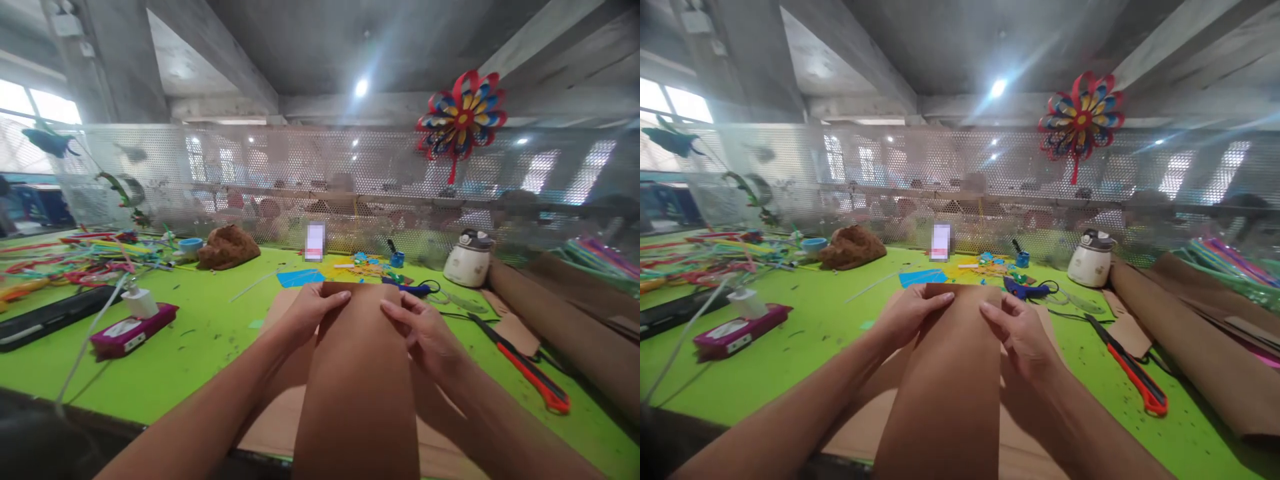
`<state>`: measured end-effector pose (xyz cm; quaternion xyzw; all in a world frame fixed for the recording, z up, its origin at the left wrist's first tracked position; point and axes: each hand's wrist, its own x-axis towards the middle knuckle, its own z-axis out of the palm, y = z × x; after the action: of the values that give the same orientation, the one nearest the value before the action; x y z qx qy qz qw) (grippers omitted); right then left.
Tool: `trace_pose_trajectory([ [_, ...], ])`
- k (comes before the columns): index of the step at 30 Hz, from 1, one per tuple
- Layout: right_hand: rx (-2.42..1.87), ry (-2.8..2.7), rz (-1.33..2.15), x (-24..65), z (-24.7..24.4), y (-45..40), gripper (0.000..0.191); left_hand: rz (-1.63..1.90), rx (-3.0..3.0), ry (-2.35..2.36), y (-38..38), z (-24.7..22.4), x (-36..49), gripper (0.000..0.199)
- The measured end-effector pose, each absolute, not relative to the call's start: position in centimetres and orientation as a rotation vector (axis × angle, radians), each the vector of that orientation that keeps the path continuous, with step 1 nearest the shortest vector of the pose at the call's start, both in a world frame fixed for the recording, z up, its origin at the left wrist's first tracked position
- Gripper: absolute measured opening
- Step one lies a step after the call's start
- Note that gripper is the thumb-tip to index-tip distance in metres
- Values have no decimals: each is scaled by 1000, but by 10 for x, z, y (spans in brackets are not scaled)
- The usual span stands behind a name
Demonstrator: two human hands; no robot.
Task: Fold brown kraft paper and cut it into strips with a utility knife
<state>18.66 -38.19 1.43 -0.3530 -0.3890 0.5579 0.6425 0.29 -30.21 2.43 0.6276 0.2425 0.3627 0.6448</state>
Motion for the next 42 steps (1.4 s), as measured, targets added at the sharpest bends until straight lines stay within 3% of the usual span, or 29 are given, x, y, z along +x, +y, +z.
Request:
trace_pose_trajectory([
  [4, -974, -1015, 1058, 197, 10, -376, 30, 845, 1522, 560, -306, 25, 1, 35],
  [10, -1132, -1321, 689, 207, 7, -374, 40, 826, 1595, 611, -303, 18, 3, 33],
  [12, -1143, -1365, 714, 211, 5, -372, 43, 776, 1522, 552, -300, 13, 3, 37],
  [16, -1088, -1283, 914, 216, -2, -368, 29, 716, 1436, 444, -299, 6, 4, 38],
  [21, -1042, -1048, 1121, 210, 2, -368, 36, 628, 1431, 326, -301, 6, 4, 41],
  [33, -969, -925, 1335, 193, 11, -382, 33, 717, 1498, 492, -306, 15, 2, 31],
  [42, -976, -988, 1276, 195, 17, -383, 31, 672, 1470, 452, -306, 20, 1, 28],
])
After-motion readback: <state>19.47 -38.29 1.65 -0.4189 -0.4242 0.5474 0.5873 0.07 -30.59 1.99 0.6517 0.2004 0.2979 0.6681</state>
